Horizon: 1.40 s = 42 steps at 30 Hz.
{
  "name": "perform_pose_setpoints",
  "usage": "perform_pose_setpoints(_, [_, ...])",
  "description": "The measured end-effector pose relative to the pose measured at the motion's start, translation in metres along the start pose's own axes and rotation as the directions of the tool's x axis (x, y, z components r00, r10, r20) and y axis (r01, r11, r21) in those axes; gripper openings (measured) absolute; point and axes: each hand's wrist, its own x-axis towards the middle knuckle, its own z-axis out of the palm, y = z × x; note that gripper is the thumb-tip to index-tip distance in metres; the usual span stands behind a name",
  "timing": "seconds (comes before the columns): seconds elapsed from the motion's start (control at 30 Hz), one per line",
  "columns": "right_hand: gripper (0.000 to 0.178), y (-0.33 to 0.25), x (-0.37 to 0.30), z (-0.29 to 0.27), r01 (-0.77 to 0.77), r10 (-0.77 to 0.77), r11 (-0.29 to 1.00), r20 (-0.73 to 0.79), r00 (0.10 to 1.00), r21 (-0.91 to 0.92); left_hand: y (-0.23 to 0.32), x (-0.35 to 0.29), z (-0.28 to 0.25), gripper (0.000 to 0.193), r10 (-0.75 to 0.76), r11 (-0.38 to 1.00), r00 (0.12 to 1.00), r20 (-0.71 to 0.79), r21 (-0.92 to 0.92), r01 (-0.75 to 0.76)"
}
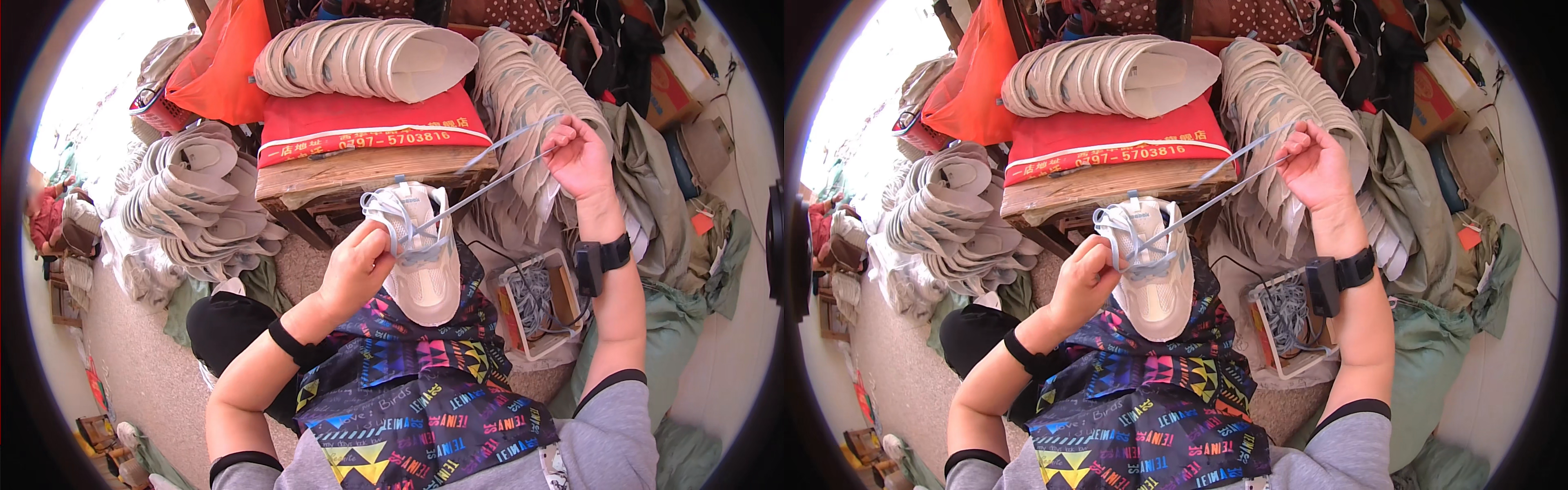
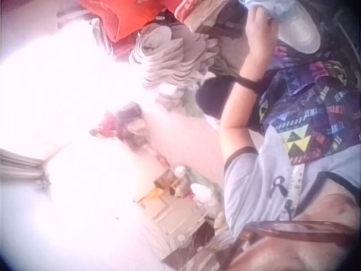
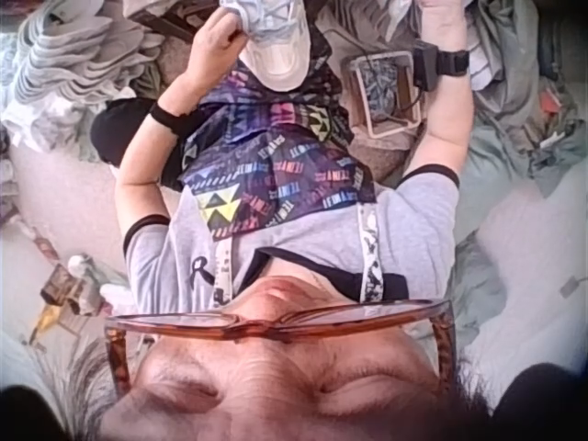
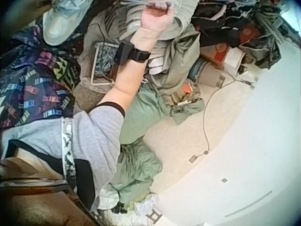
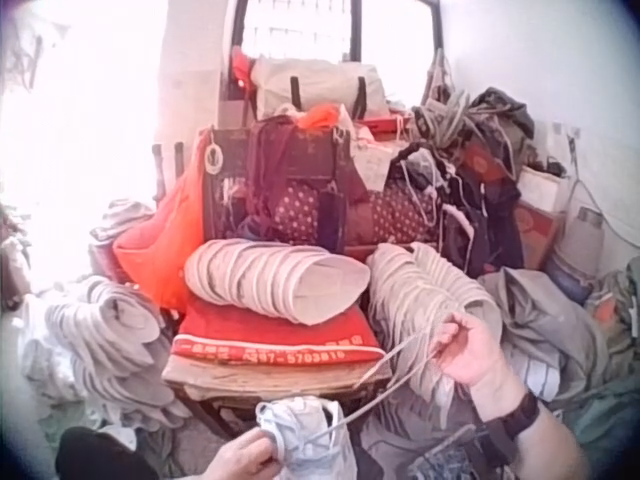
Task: Insert laces into the eyelets of a white athletic shoe upper.
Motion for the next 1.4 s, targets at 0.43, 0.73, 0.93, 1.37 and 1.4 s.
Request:
perform_pose_setpoints(0.43, [0.015, -0.02, -0.005, 0.014, 0.103, -0.139, 0.925, -0.073, 0.988, -0.367, -0.015, -0.008, -0.003, 0.014, -0.45, 0.834, 0.889, -0.09, -0.399, 0.381])
perform_pose_setpoints(0.73, [0.021, 0.145, -0.07, 0.044, 0.404, 0.128, -0.246, 0.384, 0.914, -0.881, 0.003, 0.015, -0.002, 0.037, -0.203, 0.977, 0.911, -0.359, -0.135, 0.165])
perform_pose_setpoints(0.93, [0.026, 0.143, -0.053, 0.032, 0.012, 0.471, 0.203, 0.108, 0.875, -0.979, 0.002, 0.029, -0.013, 0.03, 0.042, 0.953, 0.999, 0.004, 0.301, -0.042])
perform_pose_setpoints(1.37, [0.017, 0.143, -0.054, 0.043, 0.278, 0.143, -0.414, 0.239, 0.96, -0.867, 0.001, 0.029, -0.013, 0.011, 0.059, 0.942, 0.998, 0.013, 0.33, -0.06])
perform_pose_setpoints(1.4, [0.017, 0.139, -0.052, 0.038, 0.278, 0.142, -0.413, 0.24, 0.96, -0.867, 0.004, 0.025, -0.018, 0.011, 0.06, 0.941, 0.998, 0.014, 0.331, -0.061])
